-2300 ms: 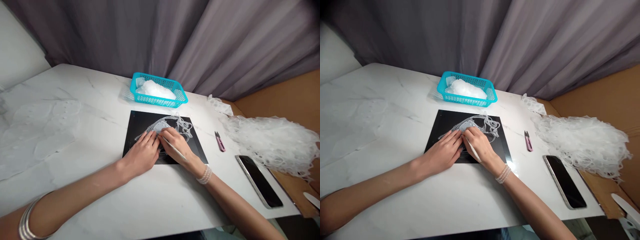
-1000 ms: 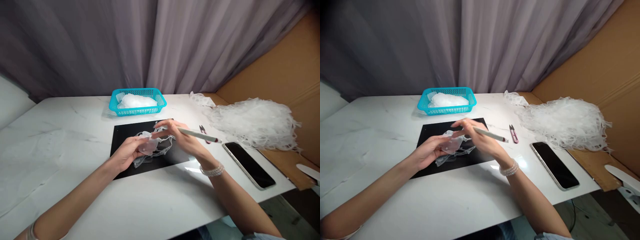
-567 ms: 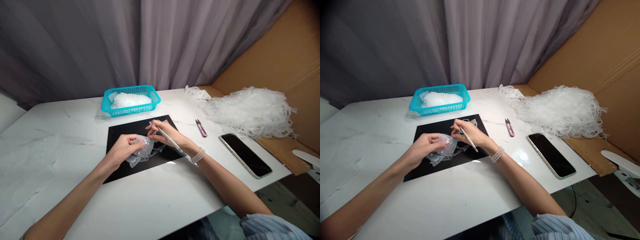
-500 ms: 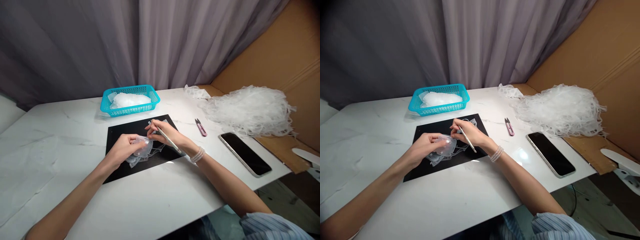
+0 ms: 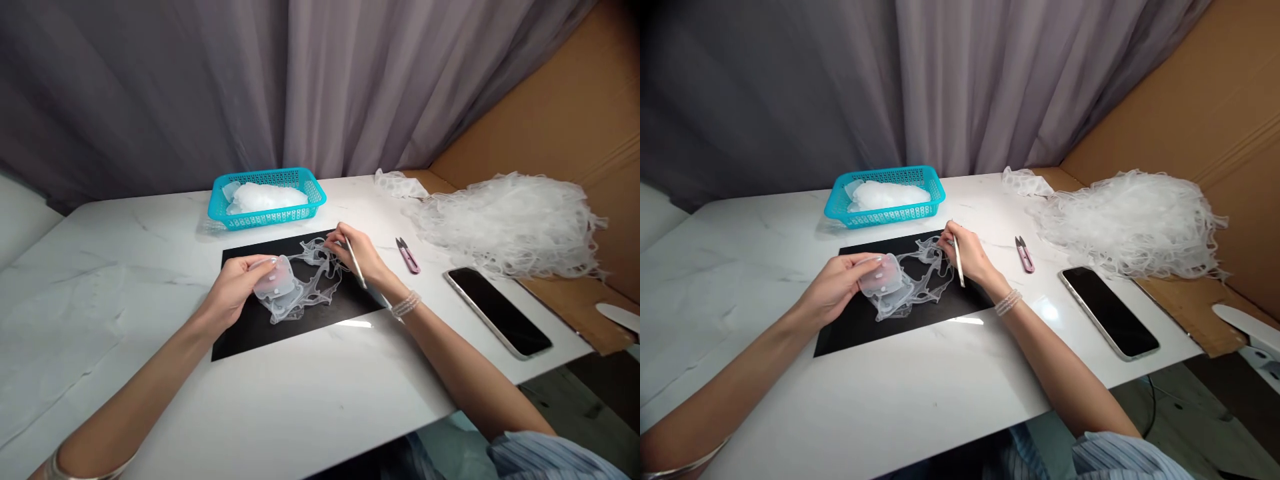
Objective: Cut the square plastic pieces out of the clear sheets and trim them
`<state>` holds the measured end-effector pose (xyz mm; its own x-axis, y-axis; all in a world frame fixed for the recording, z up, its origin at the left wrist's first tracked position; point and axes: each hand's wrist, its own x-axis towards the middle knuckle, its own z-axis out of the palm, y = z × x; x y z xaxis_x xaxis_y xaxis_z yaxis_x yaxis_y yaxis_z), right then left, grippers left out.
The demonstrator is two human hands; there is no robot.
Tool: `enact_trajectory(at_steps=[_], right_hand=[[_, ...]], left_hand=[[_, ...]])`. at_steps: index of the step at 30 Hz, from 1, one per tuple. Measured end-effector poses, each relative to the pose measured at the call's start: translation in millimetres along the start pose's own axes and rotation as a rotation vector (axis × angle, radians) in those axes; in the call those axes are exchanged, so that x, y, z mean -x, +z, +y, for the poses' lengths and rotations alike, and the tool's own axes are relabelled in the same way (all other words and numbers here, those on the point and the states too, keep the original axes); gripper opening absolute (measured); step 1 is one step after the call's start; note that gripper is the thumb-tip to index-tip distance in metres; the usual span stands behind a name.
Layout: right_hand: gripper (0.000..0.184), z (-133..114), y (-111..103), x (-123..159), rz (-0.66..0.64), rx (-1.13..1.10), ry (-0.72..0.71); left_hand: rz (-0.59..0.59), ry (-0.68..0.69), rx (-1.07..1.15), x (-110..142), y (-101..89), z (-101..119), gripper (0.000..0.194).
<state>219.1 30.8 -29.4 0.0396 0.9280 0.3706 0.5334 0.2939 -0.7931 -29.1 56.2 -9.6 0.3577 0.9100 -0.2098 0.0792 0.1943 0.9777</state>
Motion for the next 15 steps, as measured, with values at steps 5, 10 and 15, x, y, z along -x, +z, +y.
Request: enact_trajectory(at_steps=[5, 10, 15], right_hand=[[0.033, -33.1, 15.7, 10.6, -0.086, -0.224, 0.058], [0.042, -53.2, 26.8, 18.2, -0.204, -0.451, 0.182], [0.044, -59.3, 21.9, 19.8, -0.153, -0.54, 0.229]], left_hand=[[-0.118, -0.087, 0.221, 6.6, 0.2, 5.4, 0.025], [-0.157, -0.126, 0.309, 13.8, 3.7, 12.7, 0.025], [-0.193, -0.132, 0.312, 16.9, 2.7, 16.9, 0.027]])
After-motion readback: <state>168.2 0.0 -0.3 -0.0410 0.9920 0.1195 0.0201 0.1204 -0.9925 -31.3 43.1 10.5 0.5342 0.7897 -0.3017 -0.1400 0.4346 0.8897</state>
